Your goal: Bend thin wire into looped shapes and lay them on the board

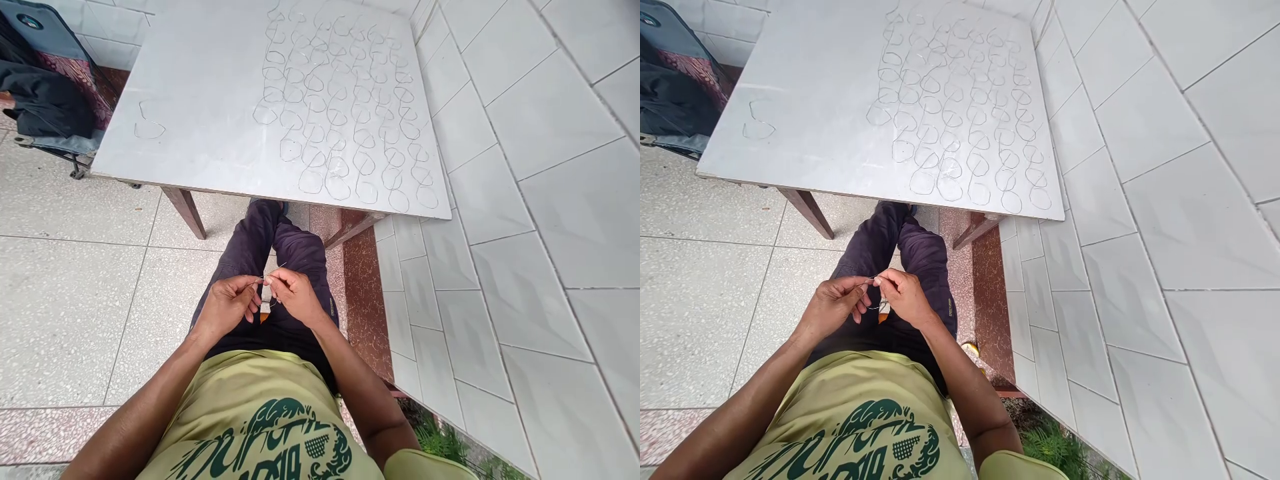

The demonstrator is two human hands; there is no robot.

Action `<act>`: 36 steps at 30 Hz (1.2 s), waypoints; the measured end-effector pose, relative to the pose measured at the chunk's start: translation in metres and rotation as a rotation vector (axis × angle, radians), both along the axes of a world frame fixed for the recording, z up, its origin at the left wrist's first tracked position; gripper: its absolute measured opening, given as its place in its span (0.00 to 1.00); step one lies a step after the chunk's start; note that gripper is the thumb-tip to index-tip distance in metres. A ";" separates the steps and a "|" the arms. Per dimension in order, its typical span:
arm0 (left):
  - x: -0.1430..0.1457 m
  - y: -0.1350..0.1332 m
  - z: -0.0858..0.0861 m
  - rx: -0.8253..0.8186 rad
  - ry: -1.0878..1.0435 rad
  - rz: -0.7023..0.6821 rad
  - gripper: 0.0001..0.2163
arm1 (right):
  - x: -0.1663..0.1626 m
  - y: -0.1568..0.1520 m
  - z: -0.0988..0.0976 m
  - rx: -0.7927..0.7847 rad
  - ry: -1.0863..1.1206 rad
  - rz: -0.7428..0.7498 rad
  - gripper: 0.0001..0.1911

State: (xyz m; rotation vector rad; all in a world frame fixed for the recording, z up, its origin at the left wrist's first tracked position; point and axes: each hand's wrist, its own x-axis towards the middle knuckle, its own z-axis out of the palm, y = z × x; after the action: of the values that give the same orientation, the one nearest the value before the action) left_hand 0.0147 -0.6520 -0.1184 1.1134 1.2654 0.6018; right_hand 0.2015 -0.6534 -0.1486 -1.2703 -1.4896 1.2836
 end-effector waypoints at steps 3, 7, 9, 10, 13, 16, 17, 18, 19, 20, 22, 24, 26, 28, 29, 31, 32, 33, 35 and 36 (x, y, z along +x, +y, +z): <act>0.001 0.002 0.002 -0.022 -0.028 0.007 0.17 | 0.002 0.001 -0.001 -0.035 0.026 0.010 0.14; 0.001 0.005 0.005 -0.024 -0.057 -0.025 0.18 | 0.003 0.003 -0.003 -0.053 0.043 -0.020 0.14; 0.000 0.005 0.004 -0.004 -0.035 -0.068 0.19 | 0.004 0.004 -0.004 -0.064 0.051 -0.029 0.14; -0.002 0.005 0.003 0.024 -0.005 -0.085 0.19 | 0.004 0.004 -0.004 -0.070 0.053 -0.028 0.14; -0.006 0.003 -0.001 0.215 0.178 -0.126 0.21 | 0.003 0.003 -0.004 -0.086 0.057 -0.023 0.14; -0.007 0.002 -0.002 0.462 0.390 -0.213 0.22 | 0.001 0.003 -0.004 -0.069 0.042 -0.019 0.15; -0.007 0.002 -0.001 0.523 0.433 -0.246 0.21 | 0.000 0.003 -0.003 -0.052 0.029 -0.015 0.15; -0.006 0.002 0.000 0.566 0.458 -0.274 0.20 | -0.001 0.003 -0.003 -0.030 0.014 -0.010 0.16; -0.005 0.002 0.002 0.594 0.469 -0.300 0.19 | -0.002 0.004 -0.002 -0.007 -0.003 -0.004 0.17; -0.005 0.002 0.004 0.604 0.469 -0.322 0.18 | -0.002 0.004 -0.001 0.015 -0.018 0.004 0.18; -0.005 0.003 0.005 0.593 0.458 -0.359 0.15 | -0.004 0.005 0.000 0.048 -0.036 0.020 0.18; -0.007 0.004 0.005 0.563 0.434 -0.378 0.12 | -0.005 0.005 0.001 0.057 -0.038 0.031 0.17; -0.010 0.005 0.003 0.510 0.376 -0.369 0.11 | -0.005 0.005 0.000 0.026 -0.020 0.041 0.17; -0.012 0.005 0.001 0.414 0.276 -0.332 0.11 | -0.004 0.004 -0.002 -0.045 0.038 0.029 0.16; -0.013 0.005 0.000 0.354 0.216 -0.308 0.12 | -0.004 0.003 -0.004 -0.089 0.086 0.012 0.15; -0.013 0.007 0.001 0.236 0.099 -0.278 0.13 | -0.002 0.003 -0.006 -0.166 0.206 -0.024 0.15; -0.014 0.007 0.003 0.184 0.044 -0.279 0.14 | -0.001 0.003 -0.007 -0.191 0.270 -0.031 0.15; -0.014 0.009 0.004 0.138 -0.009 -0.291 0.15 | 0.000 0.004 -0.008 -0.206 0.332 -0.026 0.15; -0.015 0.011 0.007 0.046 -0.109 -0.326 0.16 | 0.001 0.005 -0.008 -0.213 0.442 -0.003 0.13; -0.015 0.013 0.009 0.002 -0.154 -0.337 0.16 | 0.001 0.005 -0.007 -0.206 0.487 -0.002 0.12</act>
State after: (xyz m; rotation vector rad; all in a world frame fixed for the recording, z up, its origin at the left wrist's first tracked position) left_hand -0.0003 -0.6393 -0.1098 1.2247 0.9195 0.4243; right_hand 0.2024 -0.6485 -0.1561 -0.9840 -1.0311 1.6369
